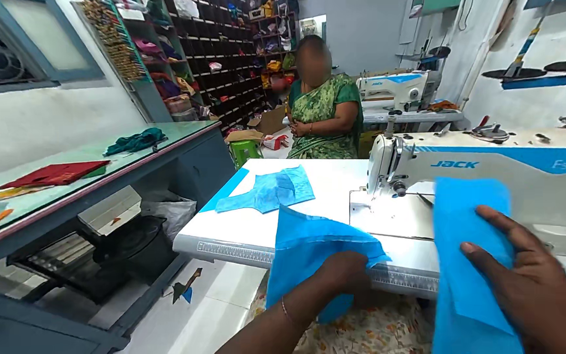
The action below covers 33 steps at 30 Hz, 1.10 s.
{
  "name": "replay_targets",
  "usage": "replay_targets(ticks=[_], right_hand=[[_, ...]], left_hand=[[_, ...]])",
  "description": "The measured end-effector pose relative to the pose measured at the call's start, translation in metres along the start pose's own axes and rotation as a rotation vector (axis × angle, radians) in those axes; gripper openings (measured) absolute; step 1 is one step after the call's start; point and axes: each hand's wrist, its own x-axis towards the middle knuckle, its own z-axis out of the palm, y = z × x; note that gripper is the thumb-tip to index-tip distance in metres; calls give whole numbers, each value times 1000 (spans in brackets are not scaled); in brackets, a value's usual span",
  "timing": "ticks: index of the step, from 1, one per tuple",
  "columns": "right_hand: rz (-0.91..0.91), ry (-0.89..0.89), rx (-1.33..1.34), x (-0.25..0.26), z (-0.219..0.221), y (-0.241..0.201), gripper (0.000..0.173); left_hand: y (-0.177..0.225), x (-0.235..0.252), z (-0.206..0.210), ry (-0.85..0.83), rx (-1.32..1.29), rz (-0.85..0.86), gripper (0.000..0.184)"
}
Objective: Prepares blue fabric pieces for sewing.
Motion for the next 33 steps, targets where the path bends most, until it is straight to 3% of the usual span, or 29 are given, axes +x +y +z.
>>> replay_targets(ticks=[4,8,12,14,16,18,20,24,28,33], right_hand=[[63,-141,186,5,45,5,52],[319,-472,152,20,78,36,46],[380,-590,112,24,83,62,44],[391,-565,128,24,78,70,43],[421,-520,155,26,72,76,43],[446,-464,174,28,68,79,43],[453,-394,189,28,63,82,43],[393,-279,189,32,40,81,43],[293,-143,183,39,6,83,43],[160,-24,196,40,-20,62,46]], left_hand=[[3,1,-6,-43,-148,5,33],[-9,8,5,-129,-213,174,32],[-24,1,0,-325,-417,206,52],[-30,-2,-4,-232,-525,308,53],[-38,8,3,92,-514,456,37],[-46,24,18,318,-302,502,22],[-50,38,41,394,-115,470,32],[-54,39,64,491,11,332,49],[-81,43,38,530,46,226,63],[-105,56,-15,409,32,148,53]])
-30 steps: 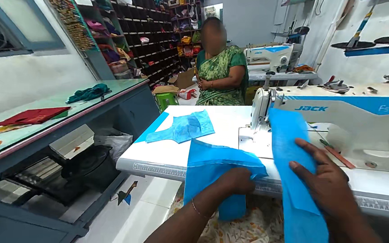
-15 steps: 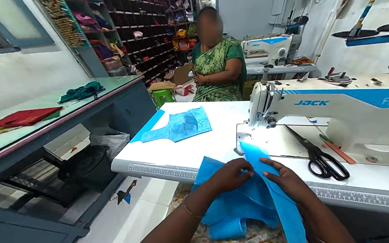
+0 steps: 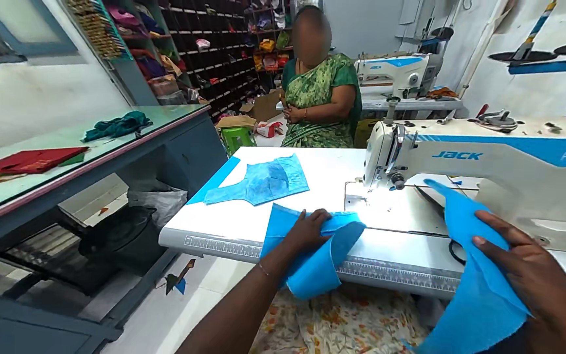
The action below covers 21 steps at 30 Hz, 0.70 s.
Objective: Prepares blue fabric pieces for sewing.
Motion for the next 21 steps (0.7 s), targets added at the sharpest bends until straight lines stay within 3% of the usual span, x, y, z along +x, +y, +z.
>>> replay_targets(ticks=[3,7,9,12,16,19,21], right_hand=[[-27,24,9,-4,-3,-7,46],[-21,12,-62,-6,-4,-6,44],[0,10,-94,-7,-5,-4,46],[20,6,-104,-8,-8,-9,47],[-89,-64,-37,-17,5,-24,53],[-142,-189,37,-27,39,-24,57],[-48,-334,96,-29,66,-9,57]], left_hand=[[2,18,-13,-25,146,-77,52],[54,3,-6,10,74,-69,32],[63,-2,7,-38,8,-131,42],[61,-3,23,-175,63,-176,71],[69,-15,35,-250,117,-51,105],[80,-22,34,-339,99,31,103],[83,-23,24,-375,34,22,88]])
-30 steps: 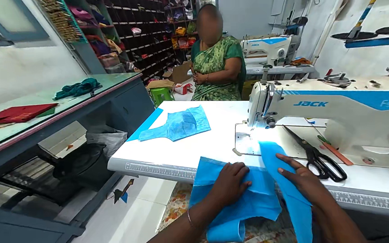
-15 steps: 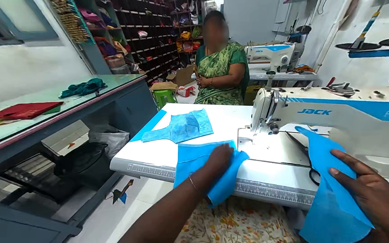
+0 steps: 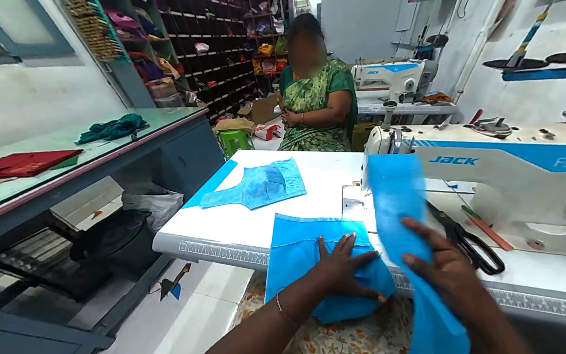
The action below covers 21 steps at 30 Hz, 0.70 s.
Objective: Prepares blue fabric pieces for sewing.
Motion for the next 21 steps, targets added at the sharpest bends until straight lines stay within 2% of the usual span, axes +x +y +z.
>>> replay_targets(ticks=[3,5,7,10,11,16,18,21], right_hand=[[267,-109,58,13,26,30,51],[377,-128,62,18,33,46,52],[434,-157,55,20,37,57,56],[452,-173,26,20,39,62,58],[453,-173,19,20,40,62,58],[415,-177,-39,17,42,68,60],[408,-171,-52,16,44,70,61],[399,-141,-76,14,47,72,64]], left_hand=[[-6,-6,-21,27,-226,-27,51],[-20,-2,-25,192,-426,-36,39],[-26,2,-31,314,-695,-75,37],[-25,9,-41,406,-993,-162,55],[-26,12,-40,438,-979,-166,58],[-27,32,-26,728,-564,-75,61],[-28,38,-27,733,-502,-56,56],[-23,47,-40,634,-506,-118,39]])
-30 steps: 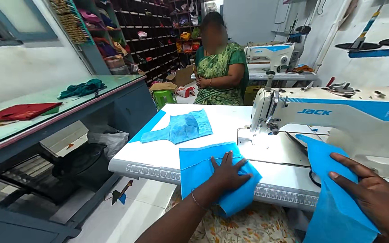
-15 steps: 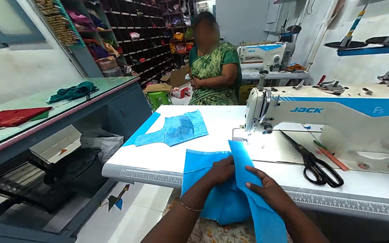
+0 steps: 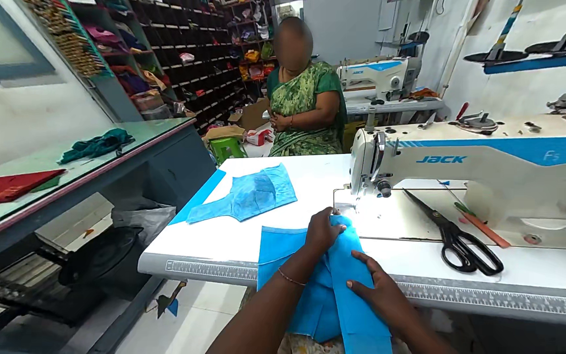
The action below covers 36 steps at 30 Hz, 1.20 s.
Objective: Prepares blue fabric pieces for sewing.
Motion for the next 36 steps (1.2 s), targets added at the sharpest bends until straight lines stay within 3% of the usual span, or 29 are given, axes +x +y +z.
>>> replay_targets(ticks=[7,14,27,33,36], right_hand=[[-51,30,-64,0,1,6,64],[-204,160,-76,-8,13,18,65],[-162,137,23,-9,10,9,55],[-165,116,119,-9,9,10,53],[-154,101,138,-10,7,9,53]], left_hand=[[-8,9,6,21,7,-88,30],[-20,8,23,97,113,23,25],[-18,9,23,75,154,19,26],[-21,10,29,140,152,56,38],[-20,11,30,97,197,98,25]])
